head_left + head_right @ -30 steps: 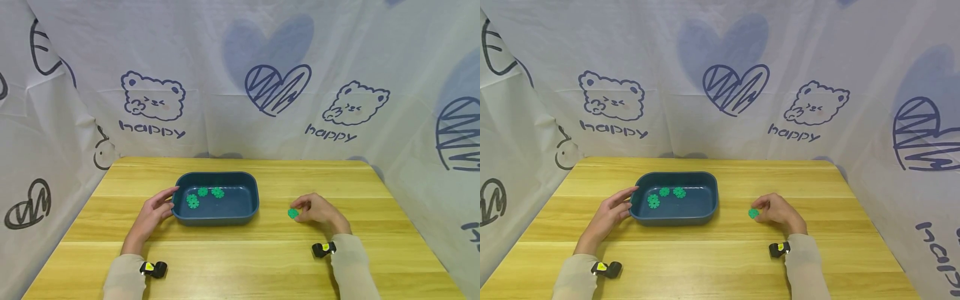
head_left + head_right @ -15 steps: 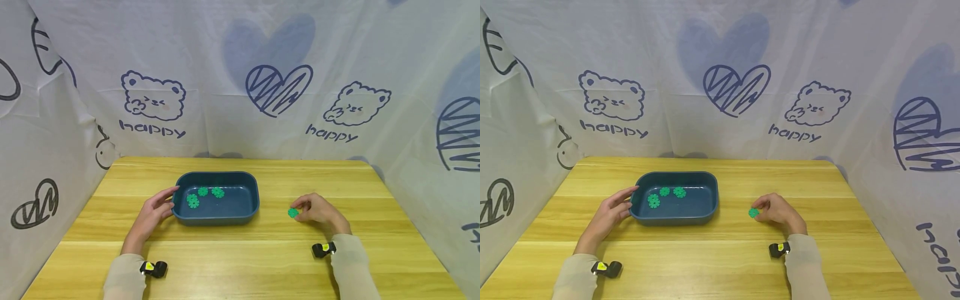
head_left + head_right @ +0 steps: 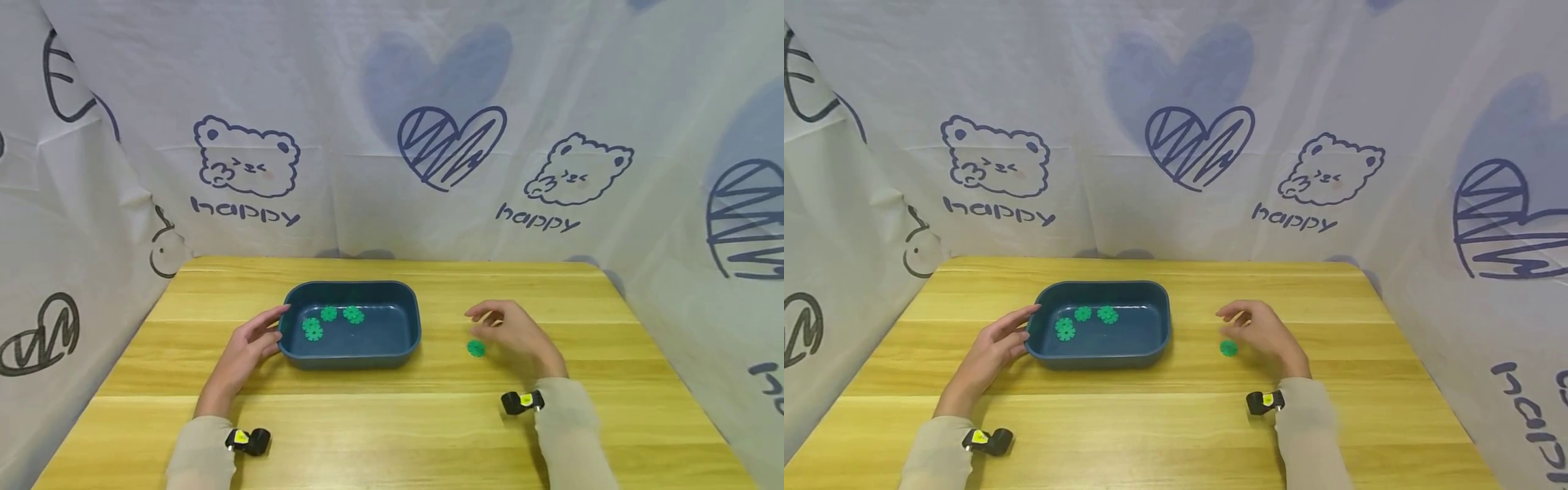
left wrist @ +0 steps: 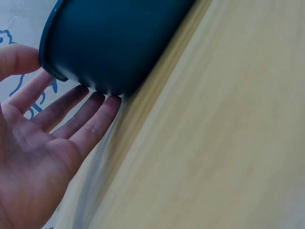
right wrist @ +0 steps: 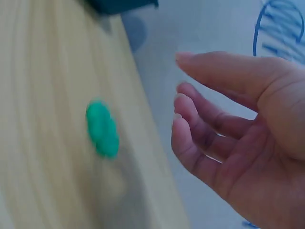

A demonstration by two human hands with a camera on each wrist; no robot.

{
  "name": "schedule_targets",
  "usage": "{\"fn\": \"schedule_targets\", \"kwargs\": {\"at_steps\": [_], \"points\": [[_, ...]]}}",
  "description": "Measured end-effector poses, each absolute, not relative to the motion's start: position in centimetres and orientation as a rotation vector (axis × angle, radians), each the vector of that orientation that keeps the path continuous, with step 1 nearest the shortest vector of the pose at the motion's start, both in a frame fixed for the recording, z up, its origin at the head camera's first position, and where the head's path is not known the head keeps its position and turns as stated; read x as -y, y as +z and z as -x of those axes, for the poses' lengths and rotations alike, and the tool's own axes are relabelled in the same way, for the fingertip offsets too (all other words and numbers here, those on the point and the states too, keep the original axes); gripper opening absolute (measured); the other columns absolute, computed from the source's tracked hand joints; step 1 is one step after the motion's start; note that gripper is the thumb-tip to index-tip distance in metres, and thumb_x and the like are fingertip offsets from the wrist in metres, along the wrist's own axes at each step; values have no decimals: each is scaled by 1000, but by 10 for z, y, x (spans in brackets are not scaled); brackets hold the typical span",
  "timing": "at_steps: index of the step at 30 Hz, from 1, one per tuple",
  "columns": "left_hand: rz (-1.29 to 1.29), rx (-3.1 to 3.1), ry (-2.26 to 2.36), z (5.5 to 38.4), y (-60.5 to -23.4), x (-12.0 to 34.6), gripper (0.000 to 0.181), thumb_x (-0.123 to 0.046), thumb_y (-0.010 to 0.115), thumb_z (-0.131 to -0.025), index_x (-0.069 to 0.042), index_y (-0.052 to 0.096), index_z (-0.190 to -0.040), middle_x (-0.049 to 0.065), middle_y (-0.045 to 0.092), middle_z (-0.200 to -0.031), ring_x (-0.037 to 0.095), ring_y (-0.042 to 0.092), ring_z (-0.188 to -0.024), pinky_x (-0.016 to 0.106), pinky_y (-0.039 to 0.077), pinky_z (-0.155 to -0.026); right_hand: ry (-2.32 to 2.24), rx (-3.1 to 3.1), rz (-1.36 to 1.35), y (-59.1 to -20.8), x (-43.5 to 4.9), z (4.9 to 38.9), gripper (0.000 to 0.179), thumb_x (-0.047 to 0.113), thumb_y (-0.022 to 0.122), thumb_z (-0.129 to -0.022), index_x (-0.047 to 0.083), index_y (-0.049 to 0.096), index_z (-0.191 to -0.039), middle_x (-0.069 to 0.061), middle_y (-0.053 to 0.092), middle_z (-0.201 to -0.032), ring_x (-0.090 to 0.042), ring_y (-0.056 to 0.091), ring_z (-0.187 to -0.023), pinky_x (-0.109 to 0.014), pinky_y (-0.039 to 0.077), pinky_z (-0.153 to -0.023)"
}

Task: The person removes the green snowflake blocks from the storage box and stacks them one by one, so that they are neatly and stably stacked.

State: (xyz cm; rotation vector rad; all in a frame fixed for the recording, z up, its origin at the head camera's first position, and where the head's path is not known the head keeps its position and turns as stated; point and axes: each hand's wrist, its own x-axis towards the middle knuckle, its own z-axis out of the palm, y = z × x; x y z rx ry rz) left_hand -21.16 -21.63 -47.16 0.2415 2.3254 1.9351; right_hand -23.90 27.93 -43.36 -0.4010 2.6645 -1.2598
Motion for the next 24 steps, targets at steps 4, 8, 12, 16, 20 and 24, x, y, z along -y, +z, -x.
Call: {"fn": "schedule_targets", "kwargs": {"at_steps": [4,8,12,16,20,24], "points": [[-254,-2321,1937,211,-472,218,50,-13,52,-106,-7,45,-155,22,39,-163,0,61,-122,15,56,-93,-1339,-2687,474,-424,-255,243,27,15,76,-94,6,74,-119,-20,72,-120,-21,66,-96,-23,57,-84],[-265,-2320,1937,212,-472,217,50,-13,52,-106,-7,45,-155,22,39,-163,-1,60,-122,15,56,-93,-1424,-2653,512,-415,-227,249,28,15,76,-93,6,74,-120,-19,73,-122,-22,68,-100,-24,59,-88],[-266,-2323,1939,211,-473,218,50,-13,52,-106,-6,45,-155,22,39,-163,-1,60,-122,15,56,-93,-1476,-2622,576,-410,-200,255,31,14,77,-93,2,74,-121,-18,73,-120,-22,69,-100,-29,61,-90],[-268,-2331,1935,211,-473,218,50,-12,51,-106,-6,45,-155,21,39,-163,-1,59,-123,15,56,-93,-1472,-2602,628,-410,-176,261,31,15,78,-92,3,75,-120,-18,74,-118,-19,68,-97,-30,61,-90],[-263,-2340,1933,210,-473,217,50,-11,51,-106,-7,46,-155,21,40,-163,0,59,-123,15,55,-93,-1456,-2574,681,-413,-156,266,31,15,78,-92,2,75,-119,-21,74,-117,-19,68,-95,-29,60,-89],[-269,-2335,1940,211,-473,217,49,-11,52,-106,-7,46,-155,21,40,-163,0,60,-124,15,55,-93,-1421,-2578,716,-417,-142,271,32,15,78,-92,0,74,-119,-21,75,-114,-19,69,-94,-28,60,-87]]}}
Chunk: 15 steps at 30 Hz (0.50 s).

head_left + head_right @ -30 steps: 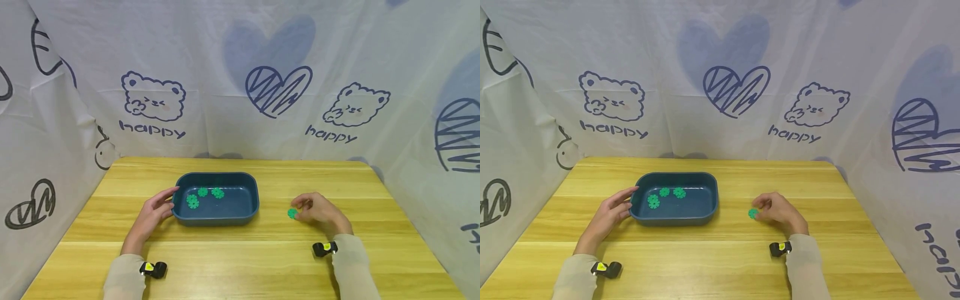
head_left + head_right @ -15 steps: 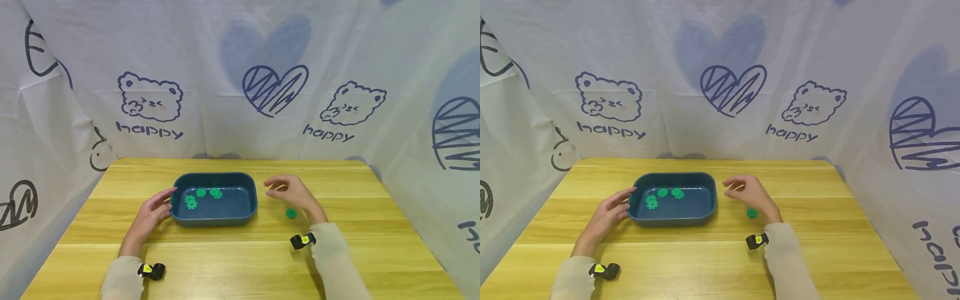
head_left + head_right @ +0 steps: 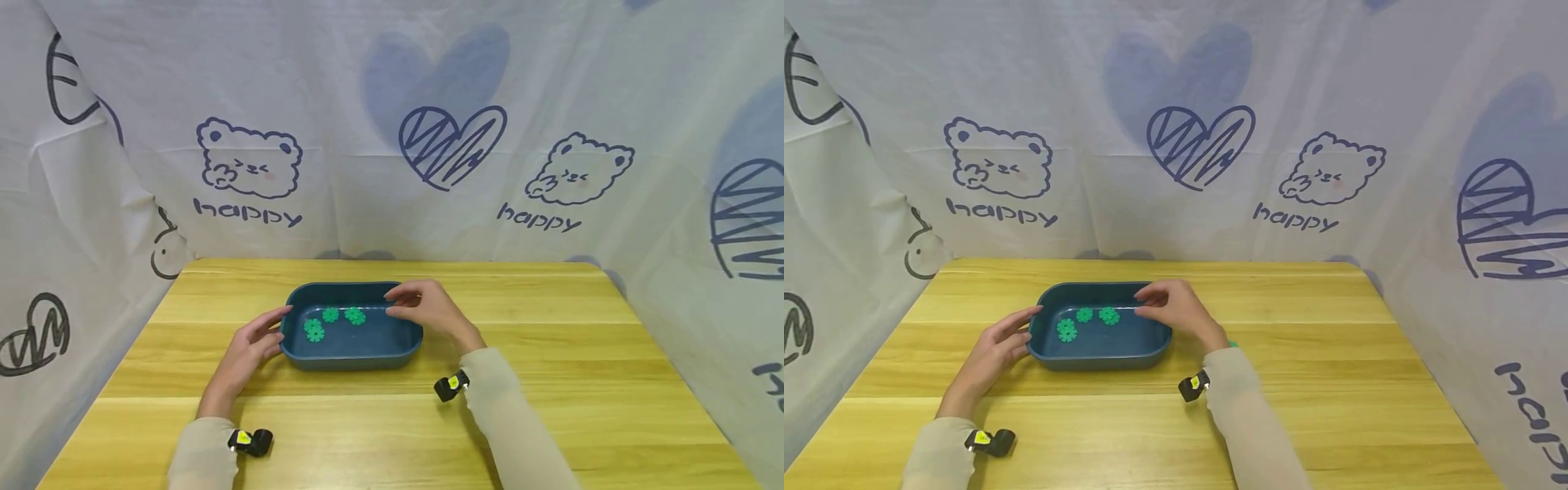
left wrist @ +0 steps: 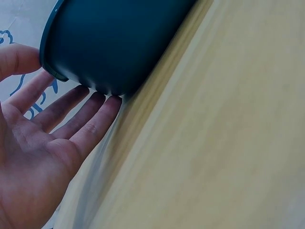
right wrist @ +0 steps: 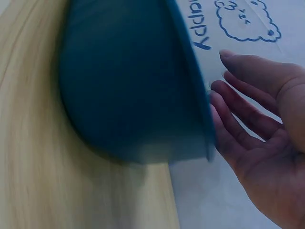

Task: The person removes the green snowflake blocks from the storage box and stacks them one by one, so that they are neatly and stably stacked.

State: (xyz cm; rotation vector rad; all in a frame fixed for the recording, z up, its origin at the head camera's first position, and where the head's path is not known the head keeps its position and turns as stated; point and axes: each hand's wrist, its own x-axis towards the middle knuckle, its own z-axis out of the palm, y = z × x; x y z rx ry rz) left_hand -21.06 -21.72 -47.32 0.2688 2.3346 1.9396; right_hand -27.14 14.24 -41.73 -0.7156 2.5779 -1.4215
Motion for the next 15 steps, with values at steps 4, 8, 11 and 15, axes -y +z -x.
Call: {"fn": "schedule_targets", "kwargs": {"at_steps": [4,8,11,15], "points": [[-268,-2332,1938,212,-472,216,49,-11,51,-106,-7,46,-155,21,40,-163,1,59,-124,15,55,-93,-1386,-2584,736,-420,-132,276,32,15,78,-92,0,75,-119,-21,75,-113,-19,70,-93,-30,60,-87],[-259,-2333,1935,212,-471,216,49,-11,51,-106,-8,46,-155,21,40,-163,3,59,-125,14,55,-93,-1375,-2577,760,-423,-122,280,33,15,78,-91,0,74,-120,-21,74,-115,-23,71,-97,-34,61,-90],[-255,-2330,1933,212,-470,216,49,-10,51,-106,-7,46,-155,21,40,-163,3,59,-125,14,55,-93,-1354,-2570,780,-426,-114,282,34,15,78,-92,0,74,-122,-20,73,-119,-28,71,-102,-35,61,-92],[-258,-2328,1939,213,-470,216,49,-8,51,-105,-6,46,-154,22,40,-162,2,60,-124,15,56,-92,-1314,-2561,793,-427,-104,284,34,14,78,-92,1,73,-122,-19,72,-124,-33,71,-109,-36,61,-94]]}}
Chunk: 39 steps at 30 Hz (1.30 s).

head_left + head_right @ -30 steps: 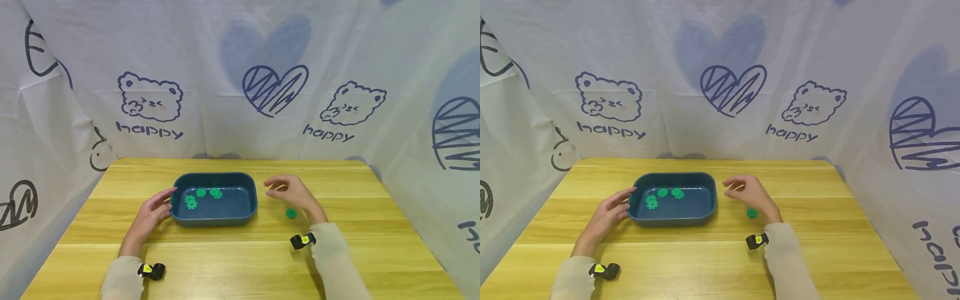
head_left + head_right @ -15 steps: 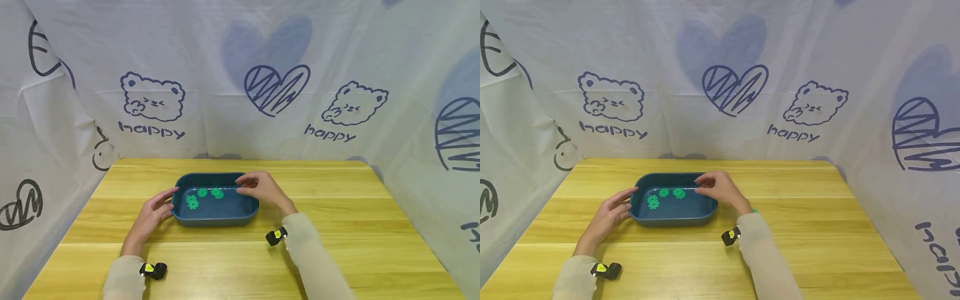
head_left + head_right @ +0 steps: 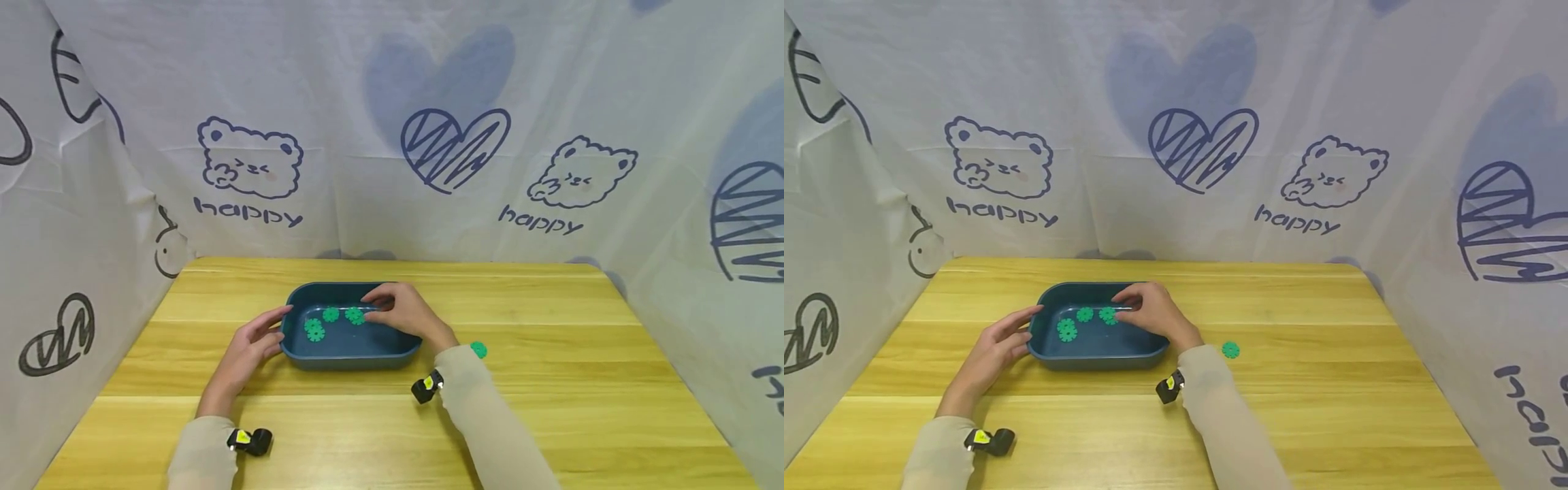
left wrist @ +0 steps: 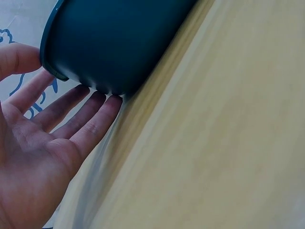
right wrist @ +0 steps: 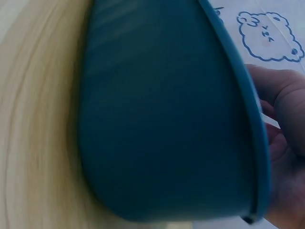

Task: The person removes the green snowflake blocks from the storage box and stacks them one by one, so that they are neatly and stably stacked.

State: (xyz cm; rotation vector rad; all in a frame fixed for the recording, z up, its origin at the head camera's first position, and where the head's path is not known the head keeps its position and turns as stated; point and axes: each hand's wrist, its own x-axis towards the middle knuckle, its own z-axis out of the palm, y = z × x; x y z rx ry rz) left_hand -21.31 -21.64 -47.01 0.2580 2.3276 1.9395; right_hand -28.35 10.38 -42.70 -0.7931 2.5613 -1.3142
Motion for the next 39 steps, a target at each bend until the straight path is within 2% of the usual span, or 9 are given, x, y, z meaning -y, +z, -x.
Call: {"fn": "schedule_targets", "kwargs": {"at_steps": [9,17,23,29,32,39], "points": [[-260,-2309,1959,215,-472,218,51,-7,53,-104,-4,46,-154,24,41,-161,0,63,-120,15,57,-91,-1176,-2596,704,-433,-83,290,29,14,77,-92,4,75,-120,-15,75,-119,-26,71,-106,-33,60,-90],[-262,-2312,1962,214,-472,218,50,-6,52,-104,-3,46,-154,24,41,-161,1,63,-120,15,57,-91,-1086,-2648,641,-441,-73,295,25,13,77,-92,6,77,-116,-9,77,-102,-16,68,-88,-25,56,-77],[-268,-2305,1969,214,-474,218,50,-6,51,-104,-3,45,-154,24,41,-161,1,63,-120,15,57,-91,-999,-2664,598,-447,-68,295,28,13,77,-92,9,76,-120,-9,76,-117,-16,69,-89,-27,58,-81],[-270,-2312,1962,214,-473,218,50,-7,52,-104,-4,45,-154,24,41,-161,1,62,-121,15,56,-92,-945,-2673,626,-447,-66,296,31,10,79,-89,8,76,-120,-9,77,-112,-8,59,-71,-19,49,-68],[-271,-2314,1959,213,-472,217,50,-7,51,-105,-4,45,-154,24,41,-161,1,62,-122,15,56,-92,-936,-2689,659,-449,-66,297,28,7,81,-87,8,78,-115,-9,77,-113,-8,58,-71,-18,50,-68],[-265,-2309,1966,213,-472,216,50,-6,50,-105,-3,45,-154,24,41,-161,0,62,-123,15,56,-92,-844,-2725,732,-456,-64,299,24,6,82,-86,9,79,-110,-7,78,-110,-10,66,-79,-22,57,-75]]}}
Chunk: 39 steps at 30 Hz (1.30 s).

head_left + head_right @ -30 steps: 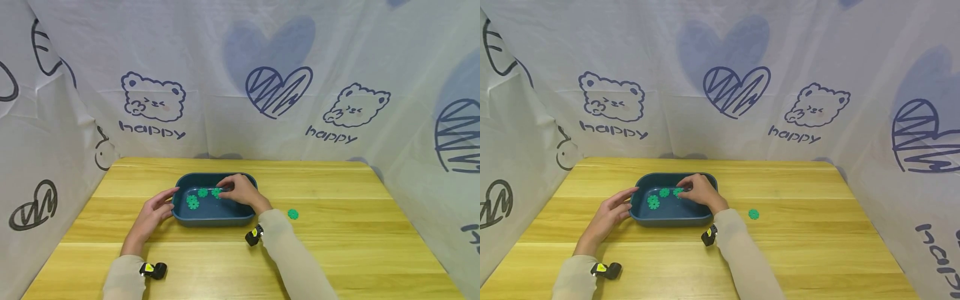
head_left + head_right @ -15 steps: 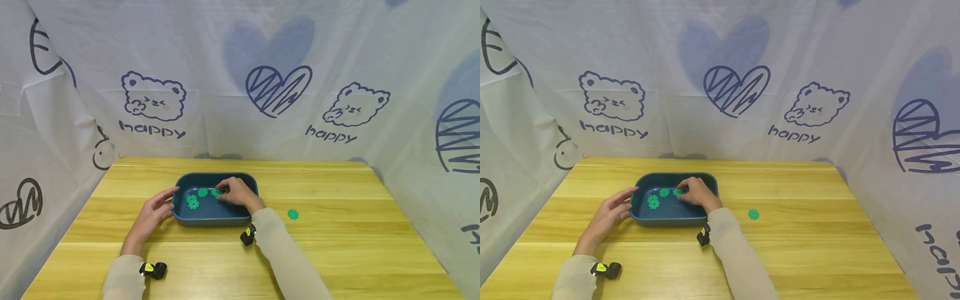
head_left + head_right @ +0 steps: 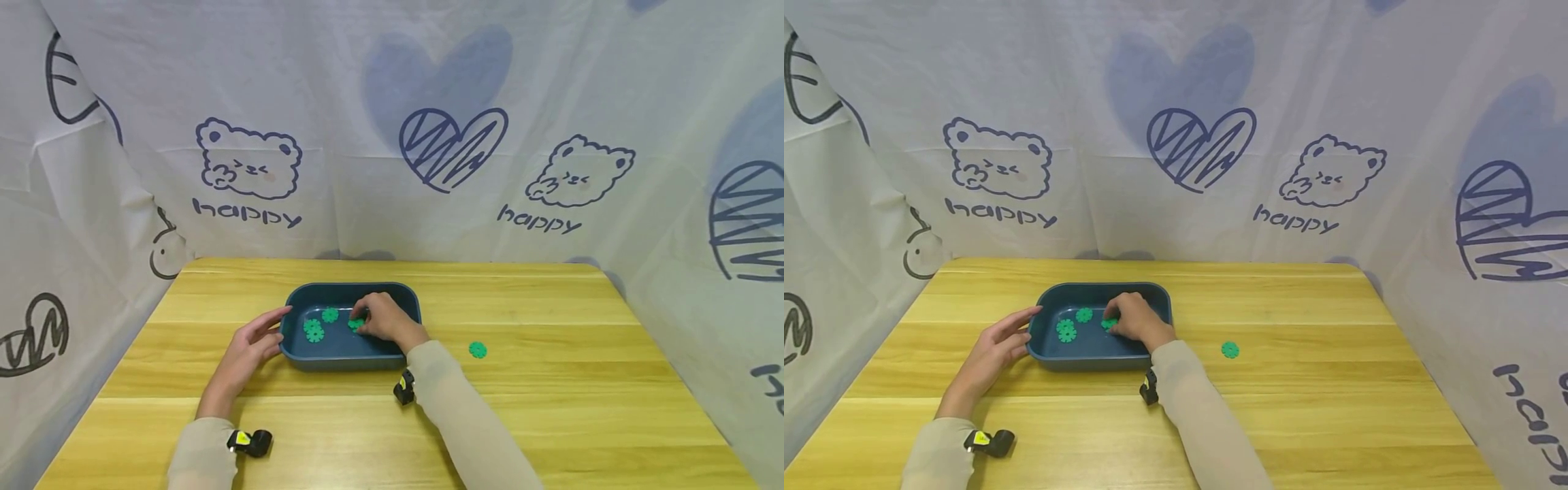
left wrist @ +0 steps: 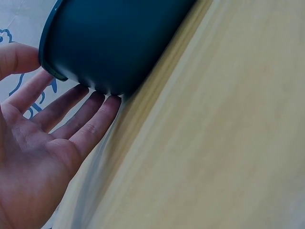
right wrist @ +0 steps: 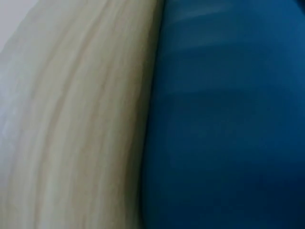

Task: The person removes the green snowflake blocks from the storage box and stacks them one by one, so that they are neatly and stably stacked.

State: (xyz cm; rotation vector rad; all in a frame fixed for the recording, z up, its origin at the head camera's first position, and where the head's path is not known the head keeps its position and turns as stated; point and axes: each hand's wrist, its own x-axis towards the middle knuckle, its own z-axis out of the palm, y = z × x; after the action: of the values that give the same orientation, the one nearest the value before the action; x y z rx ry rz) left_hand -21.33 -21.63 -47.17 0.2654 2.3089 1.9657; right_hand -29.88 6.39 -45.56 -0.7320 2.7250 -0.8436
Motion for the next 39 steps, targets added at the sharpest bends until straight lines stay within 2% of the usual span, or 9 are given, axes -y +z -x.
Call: {"fn": "schedule_targets", "kwargs": {"at_steps": [12,23,33,39], "points": [[-281,-2311,1966,213,-473,217,50,-8,51,-105,-4,45,-154,23,41,-162,-1,61,-122,16,56,-93,-850,-2688,679,-453,-65,297,37,11,87,-82,9,77,-118,-6,76,-113,-14,64,-89,-28,58,-85],[-254,-2316,1958,213,-473,217,50,-8,51,-105,-5,45,-154,22,41,-162,-2,60,-122,16,56,-94,-951,-2668,705,-444,-70,291,36,17,89,-81,12,79,-114,-1,77,-102,-9,59,-79,-20,53,-71],[-252,-2319,1955,212,-473,217,50,-9,51,-105,-6,46,-154,23,42,-161,-1,61,-121,15,56,-93,-1024,-2676,770,-426,-83,284,35,20,89,-81,13,79,-113,-1,72,-96,-11,59,-79,-22,52,-72],[-249,-2321,1952,212,-473,217,50,-10,51,-105,-7,46,-155,22,42,-161,-1,61,-121,15,55,-93,-1099,-2686,793,-418,-95,278,34,17,89,-81,11,79,-113,-3,72,-98,-12,60,-82,-24,53,-75]]}}
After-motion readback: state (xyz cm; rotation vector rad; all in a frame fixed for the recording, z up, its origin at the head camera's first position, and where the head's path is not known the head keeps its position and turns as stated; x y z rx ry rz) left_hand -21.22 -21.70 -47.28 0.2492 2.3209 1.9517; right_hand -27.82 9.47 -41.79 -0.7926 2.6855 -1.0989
